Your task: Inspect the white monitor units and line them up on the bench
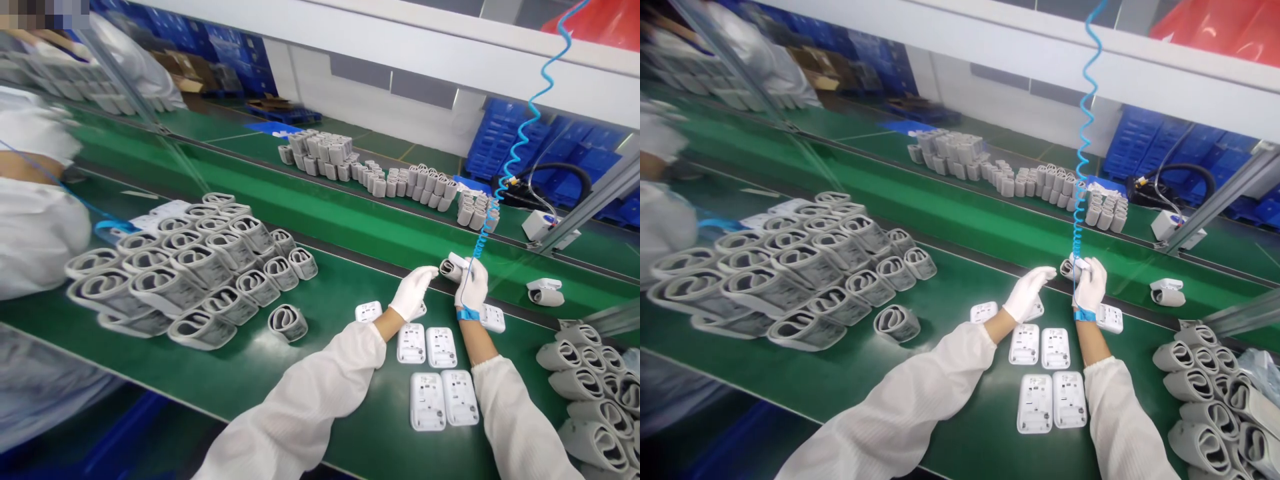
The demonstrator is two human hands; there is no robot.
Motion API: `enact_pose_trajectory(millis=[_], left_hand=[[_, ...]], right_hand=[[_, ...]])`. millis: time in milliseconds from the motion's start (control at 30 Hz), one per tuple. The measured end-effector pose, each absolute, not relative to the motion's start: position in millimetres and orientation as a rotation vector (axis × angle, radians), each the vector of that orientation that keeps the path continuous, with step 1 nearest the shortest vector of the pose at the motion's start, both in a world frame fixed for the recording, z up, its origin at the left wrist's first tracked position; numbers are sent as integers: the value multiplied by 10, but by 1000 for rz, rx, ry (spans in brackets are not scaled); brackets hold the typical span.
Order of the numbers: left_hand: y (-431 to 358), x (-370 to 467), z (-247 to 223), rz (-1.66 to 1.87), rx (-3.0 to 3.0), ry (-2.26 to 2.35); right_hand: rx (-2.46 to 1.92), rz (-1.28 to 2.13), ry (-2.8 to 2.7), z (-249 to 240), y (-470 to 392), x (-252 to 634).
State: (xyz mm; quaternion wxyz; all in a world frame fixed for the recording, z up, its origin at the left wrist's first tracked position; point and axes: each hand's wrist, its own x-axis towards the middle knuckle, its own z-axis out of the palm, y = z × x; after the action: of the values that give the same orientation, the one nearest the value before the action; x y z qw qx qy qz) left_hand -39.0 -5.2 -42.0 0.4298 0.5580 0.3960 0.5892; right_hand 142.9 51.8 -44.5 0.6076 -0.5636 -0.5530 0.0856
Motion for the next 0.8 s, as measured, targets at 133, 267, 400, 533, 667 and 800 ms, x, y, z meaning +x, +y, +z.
enact_pose_trajectory(millis=[133, 267, 400, 533, 667, 800], left_hand=[[-126, -414, -339, 1293, 1633, 1111], [-173, -412, -270, 1089, 1963, 1236], [-200, -399, -247, 946, 2169, 1302], [-244, -395, -208, 826, 2284, 1373], [-289, -367, -83, 629, 2492, 1400], [-376, -356, 82, 517, 2655, 1405]], right_hand=[[-1264, 92, -1351, -447, 721, 1388], [-1347, 185, -1474, -508, 923, 1401], [-1453, 300, -1497, -563, 994, 1426], [-1497, 284, -1474, -555, 951, 1433], [-1552, 157, -1487, -544, 885, 1444], [-1547, 25, -1512, -598, 830, 1480]])
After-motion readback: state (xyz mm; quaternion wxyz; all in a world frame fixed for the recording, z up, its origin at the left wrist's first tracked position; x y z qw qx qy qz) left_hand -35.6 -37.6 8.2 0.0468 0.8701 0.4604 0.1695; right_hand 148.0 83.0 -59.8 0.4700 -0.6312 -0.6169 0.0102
